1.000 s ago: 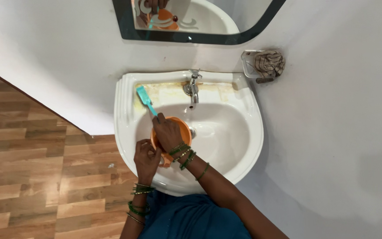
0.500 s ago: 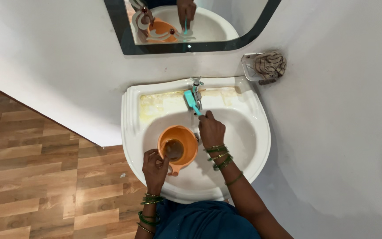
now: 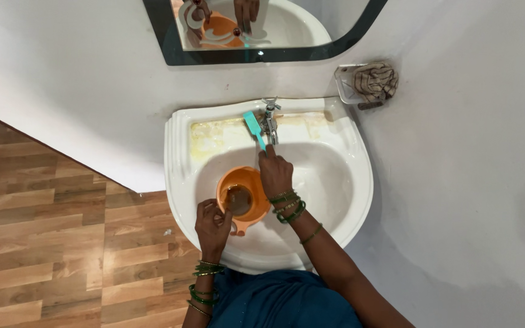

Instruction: The person scrubs a white bathroom sink using a light blue brush and a dark liquid cleaning solution from an orange cup. They repeatedly dip the brush into the cup and scrub the sink basin and the area around the faucet, focusing on removing stains.

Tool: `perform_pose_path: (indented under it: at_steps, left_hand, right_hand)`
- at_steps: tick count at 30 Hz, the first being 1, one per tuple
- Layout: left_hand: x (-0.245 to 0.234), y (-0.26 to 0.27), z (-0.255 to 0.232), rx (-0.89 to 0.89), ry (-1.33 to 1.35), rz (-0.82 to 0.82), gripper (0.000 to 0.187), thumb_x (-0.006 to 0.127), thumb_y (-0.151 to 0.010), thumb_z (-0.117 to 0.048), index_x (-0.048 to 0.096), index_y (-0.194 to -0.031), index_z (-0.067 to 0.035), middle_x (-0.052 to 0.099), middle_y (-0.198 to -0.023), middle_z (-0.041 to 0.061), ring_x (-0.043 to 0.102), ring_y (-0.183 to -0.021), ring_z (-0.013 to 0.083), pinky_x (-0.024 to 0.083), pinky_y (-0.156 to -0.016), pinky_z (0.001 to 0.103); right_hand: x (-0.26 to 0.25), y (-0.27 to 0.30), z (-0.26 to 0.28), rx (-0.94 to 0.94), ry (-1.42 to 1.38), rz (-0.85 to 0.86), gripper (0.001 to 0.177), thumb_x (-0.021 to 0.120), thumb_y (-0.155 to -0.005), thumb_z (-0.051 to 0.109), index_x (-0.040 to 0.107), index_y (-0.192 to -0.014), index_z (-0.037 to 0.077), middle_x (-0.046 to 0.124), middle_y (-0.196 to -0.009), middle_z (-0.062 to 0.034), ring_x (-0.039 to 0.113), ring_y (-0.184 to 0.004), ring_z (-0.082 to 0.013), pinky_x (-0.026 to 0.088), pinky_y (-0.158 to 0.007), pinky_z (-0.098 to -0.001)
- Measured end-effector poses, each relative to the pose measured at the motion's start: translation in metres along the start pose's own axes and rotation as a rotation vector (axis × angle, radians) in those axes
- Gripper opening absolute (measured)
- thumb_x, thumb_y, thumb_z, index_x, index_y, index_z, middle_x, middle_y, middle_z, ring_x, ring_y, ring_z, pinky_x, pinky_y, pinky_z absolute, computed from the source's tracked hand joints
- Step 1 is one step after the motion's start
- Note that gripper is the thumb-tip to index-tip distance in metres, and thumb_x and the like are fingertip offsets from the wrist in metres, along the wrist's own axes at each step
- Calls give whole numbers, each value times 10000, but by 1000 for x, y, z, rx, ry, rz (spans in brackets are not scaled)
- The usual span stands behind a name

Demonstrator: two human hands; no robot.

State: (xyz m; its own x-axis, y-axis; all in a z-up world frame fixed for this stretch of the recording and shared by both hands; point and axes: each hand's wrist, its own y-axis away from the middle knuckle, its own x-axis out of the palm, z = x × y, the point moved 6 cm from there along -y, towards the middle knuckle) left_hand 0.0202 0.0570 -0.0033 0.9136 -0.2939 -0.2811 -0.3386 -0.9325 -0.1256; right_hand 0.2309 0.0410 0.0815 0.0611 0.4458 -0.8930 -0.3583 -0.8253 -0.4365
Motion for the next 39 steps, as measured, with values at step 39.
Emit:
perform_pose_path:
  at_steps: [39]
  left_hand:
    - [2, -1, 4, -23, -7, 5, 179, 778, -818, -74, 666, -790, 63, 629, -1215, 138, 739, -872, 205, 690, -666, 304]
  right_hand:
    - [-7, 1, -27, 159, -98, 28, 68, 660, -833, 25, 712, -876, 36, 671, -962, -129, 687, -656, -327, 543, -592, -429]
